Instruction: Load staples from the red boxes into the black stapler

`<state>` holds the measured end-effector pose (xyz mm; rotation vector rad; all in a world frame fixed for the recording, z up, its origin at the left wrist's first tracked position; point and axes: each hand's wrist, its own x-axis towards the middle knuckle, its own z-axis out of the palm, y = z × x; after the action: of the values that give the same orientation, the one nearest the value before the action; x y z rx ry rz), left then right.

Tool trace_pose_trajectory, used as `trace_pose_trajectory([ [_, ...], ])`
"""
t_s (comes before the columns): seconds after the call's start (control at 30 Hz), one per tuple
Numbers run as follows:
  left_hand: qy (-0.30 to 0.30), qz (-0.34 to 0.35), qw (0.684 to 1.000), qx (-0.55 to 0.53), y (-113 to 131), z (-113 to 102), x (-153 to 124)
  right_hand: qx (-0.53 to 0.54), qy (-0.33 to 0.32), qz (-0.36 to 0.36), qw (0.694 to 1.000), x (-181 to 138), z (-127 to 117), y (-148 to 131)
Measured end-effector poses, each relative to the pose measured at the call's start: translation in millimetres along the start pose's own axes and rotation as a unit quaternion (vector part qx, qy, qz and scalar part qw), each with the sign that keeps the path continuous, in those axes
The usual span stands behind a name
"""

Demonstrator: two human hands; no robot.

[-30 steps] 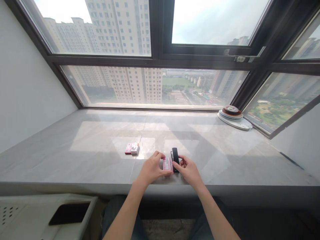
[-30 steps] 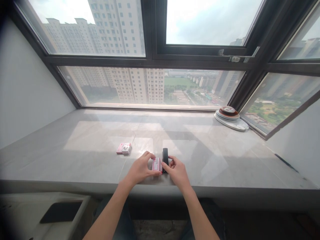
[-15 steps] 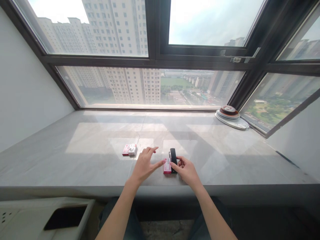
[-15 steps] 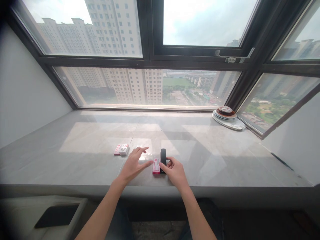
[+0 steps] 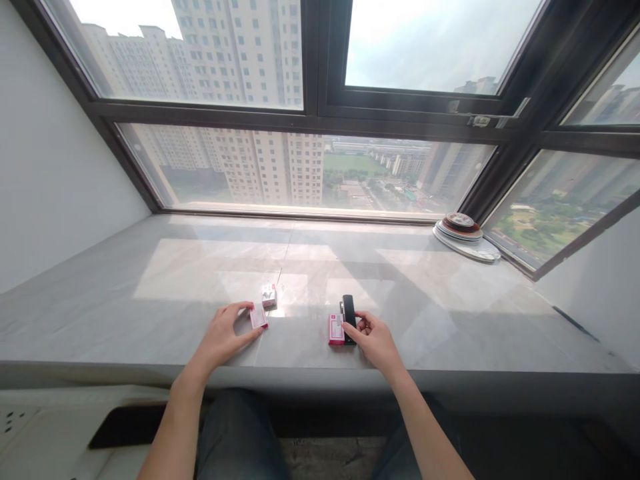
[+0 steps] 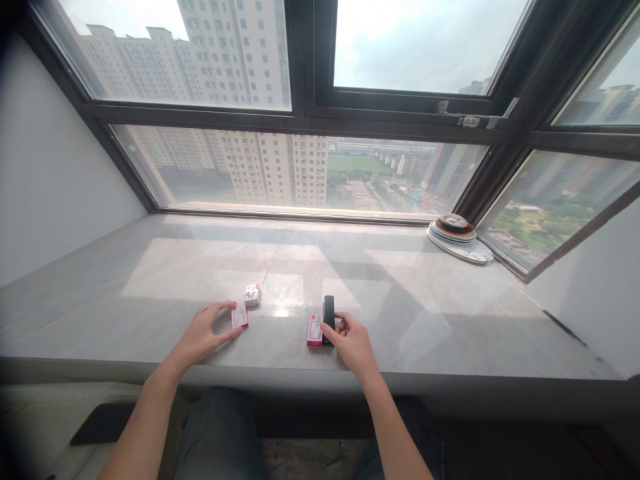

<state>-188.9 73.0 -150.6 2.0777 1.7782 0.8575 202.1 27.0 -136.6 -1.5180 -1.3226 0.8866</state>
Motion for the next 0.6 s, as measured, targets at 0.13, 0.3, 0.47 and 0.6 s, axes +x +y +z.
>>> trace_pose_trajectory([
  [0.13, -0.046, 0.012, 0.995, -0.090, 47.8, 11.8, -20.2, -0.003, -0.004, 0.002, 1.000, 1.1, 0.1, 0.0],
  [0.3, -0.095, 0.125, 0.970, -0.185, 131.2, 41.9, -8.9, 0.011, -0.015, -0.003, 1.000, 3.9, 1.7, 10.7],
  [0.47, -0.159, 0.148, 0.952, -0.215, 163.7, 70.3, 9.4, 0.030, -0.029, -0.018, 0.999, 4.2, 1.5, 17.6],
  [0.6, -0.161, 0.132, 0.952, -0.223, 164.1, 82.2, 9.4, 0.027, -0.057, -0.016, 0.998, 3.9, -0.1, 17.1],
])
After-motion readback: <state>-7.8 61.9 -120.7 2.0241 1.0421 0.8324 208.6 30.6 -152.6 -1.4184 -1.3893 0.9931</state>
